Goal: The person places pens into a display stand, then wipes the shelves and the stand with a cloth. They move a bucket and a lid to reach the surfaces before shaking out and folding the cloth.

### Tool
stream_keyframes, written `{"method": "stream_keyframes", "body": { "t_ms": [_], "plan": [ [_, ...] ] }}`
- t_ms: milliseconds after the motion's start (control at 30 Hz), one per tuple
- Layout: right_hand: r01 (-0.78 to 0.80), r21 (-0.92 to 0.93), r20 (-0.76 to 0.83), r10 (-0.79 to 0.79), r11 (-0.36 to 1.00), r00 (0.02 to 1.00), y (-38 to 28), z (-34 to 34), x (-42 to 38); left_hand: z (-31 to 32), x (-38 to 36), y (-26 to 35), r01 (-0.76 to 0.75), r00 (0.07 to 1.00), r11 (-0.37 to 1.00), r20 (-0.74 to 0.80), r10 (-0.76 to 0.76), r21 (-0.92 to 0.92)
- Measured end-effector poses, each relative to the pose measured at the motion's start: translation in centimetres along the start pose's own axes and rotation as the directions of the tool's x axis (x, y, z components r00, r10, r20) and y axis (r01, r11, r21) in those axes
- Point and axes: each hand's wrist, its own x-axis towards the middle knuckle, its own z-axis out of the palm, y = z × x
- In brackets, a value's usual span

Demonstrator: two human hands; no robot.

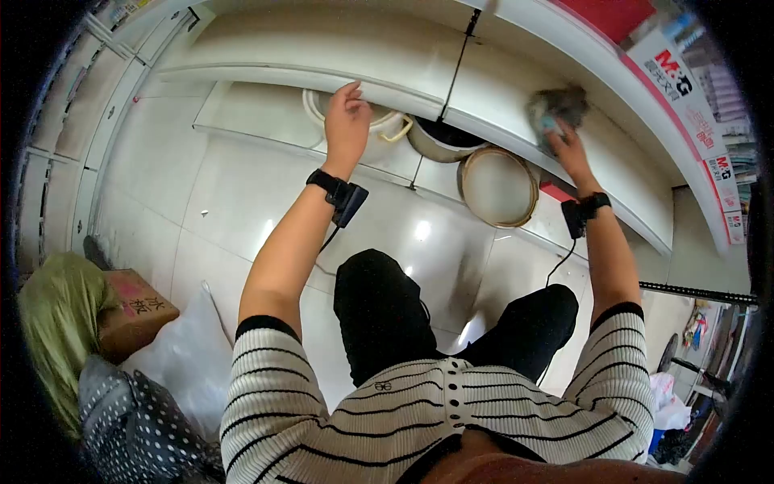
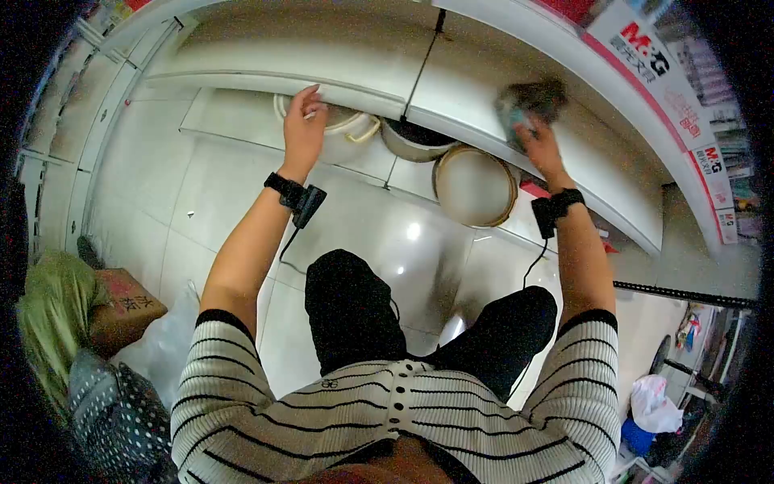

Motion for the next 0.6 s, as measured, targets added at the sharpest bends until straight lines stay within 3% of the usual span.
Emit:
{"method": "stream_keyframes", "body": {
  "t_ms": [33, 67, 100, 133, 200, 300, 367, 467, 533, 600],
  "plan": [
    [-0.012, 0.033, 0.038, 0.01, 0.999, 0.999, -5.3, 1.4, -0.3, -1.2, 0.1, -0.6, 0.036, 0.999, 0.999, -0.017, -0.037, -0.023],
    [0.157, -0.024, 0.11, -0.154, 0.987, 0.982, -6.9, 2.9, 0.6, -2.2, 0.0, -1.2, 0.047, 0.997, 0.995, -0.05, -0.052, -0.087],
    [0.224, 0.058, 0.131, -0.23, 0.973, 0.964, -9.8, 4.3, 0.9, -3.5, -0.1, -1.6, 0.046, 0.997, 0.994, -0.051, -0.052, -0.097],
    [0.193, 0.157, 0.169, -0.219, 0.968, 0.961, -11.4, 5.7, 1.5, -4.7, -0.2, -2.2, 0.051, 0.997, 0.994, -0.06, -0.056, -0.093],
    [0.195, 0.187, 0.175, -0.228, 0.963, 0.958, -14.0, 7.8, 2.5, -6.8, -0.3, -3.9, 0.072, 0.993, 0.992, -0.088, -0.081, -0.102],
    [0.198, 0.171, 0.163, -0.226, 0.965, 0.96, -13.8, 9.1, 3.2, -9.2, -0.8, -4.9, 0.07, 0.995, 0.997, -0.067, -0.071, -0.01],
    [0.36, 0.035, 0.09, -0.362, 0.932, 0.928, -13.5, 9.3, 3.1, -9.3, -0.8, -5.1, 0.064, 0.996, 0.996, -0.064, -0.06, 0.057],
    [0.366, 0.002, 0.077, -0.365, 0.93, 0.928, -13.2, 9.0, 2.7, -7.9, -0.4, -6.3, 0.054, 0.999, 0.992, -0.009, -0.053, 0.11],
    [0.352, 0.018, 0.106, -0.352, 0.936, 0.93, -13.6, 8.2, 2.7, -6.5, 0.0, -7.3, -0.003, 1.0, 0.944, -0.016, 0.008, 0.331],
    [0.336, 0.035, 0.133, -0.338, 0.941, 0.932, -13.8, 7.2, 2.7, -5.6, 0.6, -7.6, 0.001, 1.0, 0.918, -0.014, 0.006, 0.397]
  ]
}}
